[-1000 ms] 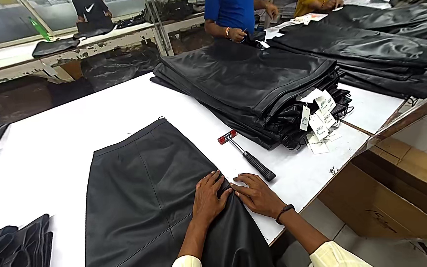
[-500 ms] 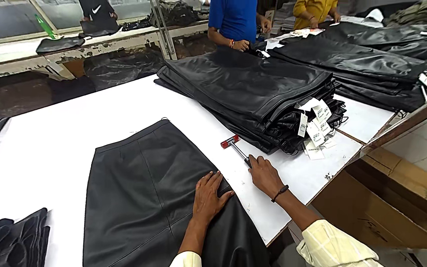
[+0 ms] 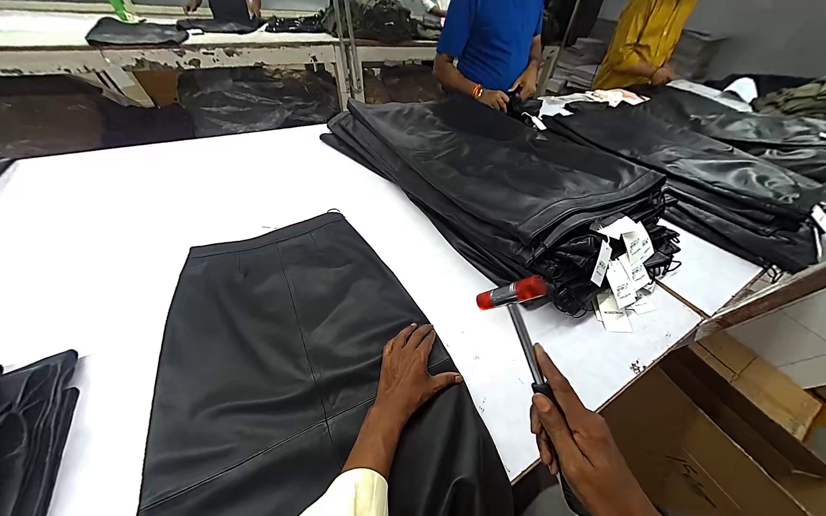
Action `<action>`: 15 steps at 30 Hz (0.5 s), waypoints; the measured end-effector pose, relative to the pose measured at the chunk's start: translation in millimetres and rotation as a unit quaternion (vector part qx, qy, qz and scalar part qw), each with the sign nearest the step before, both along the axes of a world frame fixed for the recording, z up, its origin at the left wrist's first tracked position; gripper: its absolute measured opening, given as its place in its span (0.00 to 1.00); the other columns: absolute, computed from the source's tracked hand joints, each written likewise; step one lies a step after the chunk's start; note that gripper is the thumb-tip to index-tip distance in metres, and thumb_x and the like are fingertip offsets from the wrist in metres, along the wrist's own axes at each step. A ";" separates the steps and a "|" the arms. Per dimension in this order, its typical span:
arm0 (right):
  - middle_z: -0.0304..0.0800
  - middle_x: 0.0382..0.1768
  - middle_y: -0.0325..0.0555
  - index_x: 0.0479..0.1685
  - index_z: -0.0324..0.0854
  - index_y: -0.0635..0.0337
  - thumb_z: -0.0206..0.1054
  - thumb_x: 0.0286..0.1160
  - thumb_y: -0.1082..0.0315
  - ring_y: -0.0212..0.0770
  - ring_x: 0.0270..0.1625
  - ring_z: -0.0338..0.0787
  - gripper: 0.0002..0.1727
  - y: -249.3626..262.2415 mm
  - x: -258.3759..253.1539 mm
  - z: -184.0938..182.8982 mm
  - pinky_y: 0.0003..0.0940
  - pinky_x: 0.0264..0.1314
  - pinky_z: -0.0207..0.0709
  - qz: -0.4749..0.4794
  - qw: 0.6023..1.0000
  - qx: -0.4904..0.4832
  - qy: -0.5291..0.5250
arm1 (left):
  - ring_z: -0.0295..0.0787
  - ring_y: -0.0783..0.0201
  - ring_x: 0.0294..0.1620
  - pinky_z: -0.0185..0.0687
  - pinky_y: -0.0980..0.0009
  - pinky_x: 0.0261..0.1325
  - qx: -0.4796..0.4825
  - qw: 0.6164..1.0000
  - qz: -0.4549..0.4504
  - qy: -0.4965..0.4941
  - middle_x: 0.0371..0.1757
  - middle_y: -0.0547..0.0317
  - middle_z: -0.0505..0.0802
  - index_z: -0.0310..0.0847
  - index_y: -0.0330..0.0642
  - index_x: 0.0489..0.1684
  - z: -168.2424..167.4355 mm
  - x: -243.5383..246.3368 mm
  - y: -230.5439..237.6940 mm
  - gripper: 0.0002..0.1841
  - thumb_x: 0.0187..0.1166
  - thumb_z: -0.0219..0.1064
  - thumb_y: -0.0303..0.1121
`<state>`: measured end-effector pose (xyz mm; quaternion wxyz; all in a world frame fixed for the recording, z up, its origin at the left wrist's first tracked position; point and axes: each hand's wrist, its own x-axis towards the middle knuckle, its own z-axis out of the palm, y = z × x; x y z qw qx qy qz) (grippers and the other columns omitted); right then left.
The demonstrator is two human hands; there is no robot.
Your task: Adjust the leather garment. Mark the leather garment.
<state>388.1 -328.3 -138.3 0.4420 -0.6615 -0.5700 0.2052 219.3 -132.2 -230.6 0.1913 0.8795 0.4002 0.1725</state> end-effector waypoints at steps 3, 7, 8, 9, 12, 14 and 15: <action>0.88 0.34 0.43 0.92 0.61 0.50 0.43 0.95 0.50 0.34 0.24 0.82 0.31 1.3 -3.8 -23.5 0.32 0.27 0.82 -0.002 0.985 0.032 -0.169 | 0.63 0.56 0.90 0.55 0.47 0.88 -0.016 1.000 -0.001 0.019 0.85 0.65 0.77 0.79 0.50 0.80 4.3 0.6 1.9 0.51 0.57 0.70 0.78; 0.88 0.34 0.47 0.92 0.61 0.37 0.40 0.94 0.49 0.48 0.30 0.87 0.29 5.1 -2.0 -26.2 0.48 0.32 0.82 0.021 0.960 -0.121 -0.250 | 0.62 0.57 0.90 0.56 0.46 0.87 -0.022 0.999 -0.006 0.024 0.85 0.66 0.77 0.79 0.53 0.79 4.6 2.2 1.6 0.52 0.55 0.71 0.78; 0.88 0.35 0.47 0.91 0.64 0.41 0.41 0.95 0.50 0.44 0.29 0.87 0.29 7.0 -5.8 -17.8 0.44 0.32 0.83 0.001 0.968 -0.070 -0.240 | 0.61 0.57 0.90 0.56 0.46 0.88 -0.025 0.999 -0.003 0.027 0.86 0.66 0.76 0.79 0.53 0.79 6.3 3.0 2.6 0.52 0.54 0.70 0.79; 0.89 0.37 0.47 0.90 0.66 0.46 0.42 0.95 0.51 0.40 0.27 0.86 0.29 8.1 -10.8 -11.5 0.40 0.29 0.83 -0.017 0.973 -0.007 -0.229 | 0.61 0.57 0.90 0.55 0.46 0.88 -0.029 0.999 0.000 0.029 0.86 0.66 0.76 0.79 0.53 0.79 7.3 2.9 2.5 0.52 0.55 0.70 0.79; 0.89 0.38 0.48 0.90 0.66 0.47 0.43 0.95 0.52 0.38 0.26 0.85 0.29 6.8 -16.6 -17.3 0.37 0.26 0.82 -0.030 0.969 0.025 -0.243 | 0.60 0.56 0.91 0.55 0.46 0.87 -0.035 0.999 -0.004 0.027 0.86 0.65 0.75 0.78 0.52 0.80 6.7 0.9 2.2 0.52 0.56 0.71 0.77; 0.87 0.32 0.49 0.93 0.61 0.37 0.41 0.94 0.52 0.49 0.27 0.87 0.29 5.9 -8.3 -30.2 0.48 0.28 0.81 0.009 0.956 -0.118 -0.269 | 0.60 0.56 0.91 0.55 0.46 0.88 -0.028 0.999 -0.007 0.022 0.86 0.65 0.76 0.79 0.53 0.79 4.5 0.7 2.0 0.51 0.56 0.71 0.78; 0.87 0.33 0.49 0.94 0.59 0.35 0.40 0.94 0.51 0.50 0.30 0.88 0.29 6.7 -4.3 -31.3 0.50 0.32 0.82 0.020 0.954 -0.152 -0.259 | 0.60 0.57 0.91 0.55 0.47 0.88 -0.028 0.999 -0.008 0.024 0.86 0.66 0.76 0.79 0.54 0.79 3.7 1.1 1.4 0.51 0.56 0.70 0.78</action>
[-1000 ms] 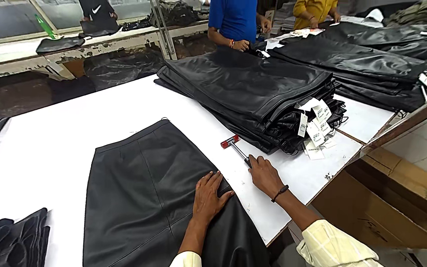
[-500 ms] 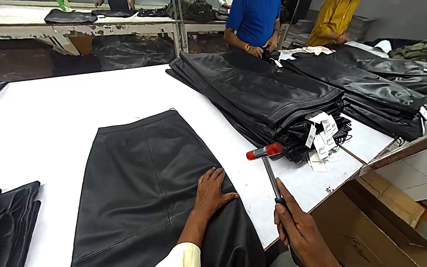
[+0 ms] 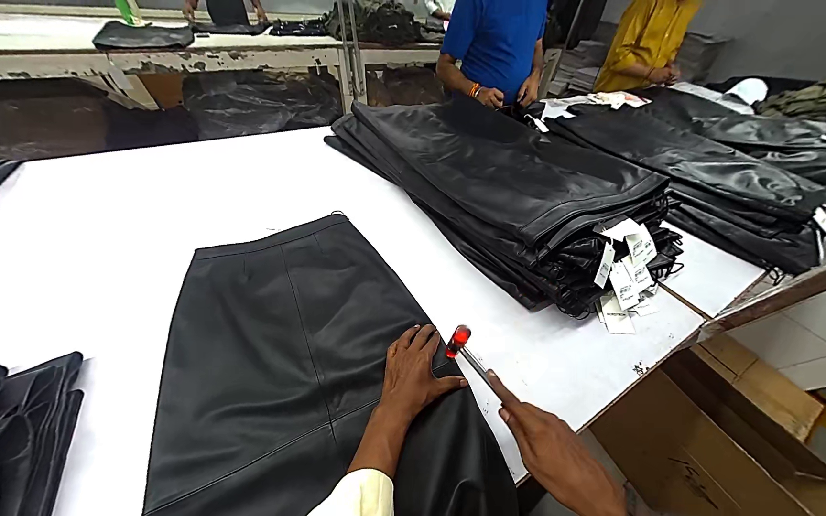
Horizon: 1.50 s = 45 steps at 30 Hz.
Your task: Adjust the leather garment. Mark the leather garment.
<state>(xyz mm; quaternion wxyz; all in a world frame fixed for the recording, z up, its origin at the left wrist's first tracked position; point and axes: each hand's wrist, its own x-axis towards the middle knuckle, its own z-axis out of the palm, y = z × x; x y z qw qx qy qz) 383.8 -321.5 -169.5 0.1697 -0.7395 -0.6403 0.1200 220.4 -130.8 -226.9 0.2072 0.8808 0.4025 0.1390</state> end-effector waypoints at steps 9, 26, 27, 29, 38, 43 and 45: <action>0.89 0.35 0.49 0.93 0.59 0.36 0.40 0.94 0.51 0.50 0.33 0.89 0.29 5.9 6.0 -1.6 0.51 0.36 0.83 -0.027 1.000 0.008 0.012 | 0.58 0.58 0.91 0.53 0.47 0.88 -0.005 1.000 0.004 0.010 0.87 0.68 0.74 0.78 0.54 0.81 1.6 2.7 1.4 0.53 0.55 0.69 0.80; 0.87 0.30 0.44 0.92 0.63 0.38 0.41 0.94 0.51 0.43 0.26 0.85 0.29 15.9 -5.2 -1.2 0.44 0.30 0.82 -0.027 0.996 0.084 0.025 | 0.57 0.59 0.92 0.51 0.48 0.90 -0.020 1.000 0.006 0.019 0.88 0.69 0.73 0.76 0.55 0.82 8.1 2.4 4.6 0.53 0.55 0.69 0.80; 0.87 0.30 0.43 0.91 0.65 0.40 0.41 0.93 0.52 0.41 0.25 0.84 0.29 14.2 -7.4 -1.6 0.43 0.28 0.82 -0.027 0.994 0.104 0.021 | 0.57 0.59 0.92 0.51 0.48 0.90 -0.026 0.999 0.005 0.021 0.88 0.69 0.73 0.76 0.54 0.83 8.4 1.8 3.8 0.53 0.56 0.70 0.79; 0.87 0.31 0.47 0.93 0.61 0.34 0.40 0.93 0.52 0.49 0.29 0.88 0.29 10.1 -3.8 -4.9 0.50 0.32 0.82 -0.017 1.000 0.011 0.007 | 0.58 0.59 0.91 0.53 0.47 0.89 -0.017 1.000 0.001 0.019 0.88 0.68 0.74 0.77 0.54 0.82 4.4 1.1 1.6 0.53 0.55 0.69 0.80; 0.88 0.30 0.49 0.93 0.60 0.36 0.41 0.93 0.53 0.51 0.27 0.88 0.29 -15.9 -2.7 -20.7 0.51 0.30 0.83 -0.031 0.999 0.015 0.004 | 0.53 0.59 0.94 0.48 0.48 0.91 -0.021 0.998 -0.009 0.057 0.90 0.68 0.69 0.72 0.54 0.86 7.8 0.5 -1.9 0.60 0.49 0.67 0.85; 0.86 0.30 0.45 0.90 0.67 0.42 0.43 0.94 0.53 0.43 0.22 0.83 0.28 -25.5 -10.2 -13.3 0.43 0.23 0.80 -0.027 0.995 0.100 0.006 | 0.50 0.58 0.94 0.46 0.48 0.91 -0.023 0.996 -0.011 0.081 0.92 0.68 0.67 0.68 0.54 0.88 10.1 0.6 -1.5 0.64 0.46 0.64 0.88; 0.86 0.29 0.47 0.92 0.61 0.33 0.44 0.93 0.53 0.50 0.25 0.86 0.29 -29.9 -11.3 -18.3 0.50 0.27 0.81 -0.019 1.000 0.005 -0.001 | 0.49 0.58 0.95 0.46 0.49 0.91 -0.018 0.996 -0.014 0.090 0.92 0.68 0.66 0.67 0.54 0.89 10.8 0.8 -2.9 0.66 0.44 0.64 0.89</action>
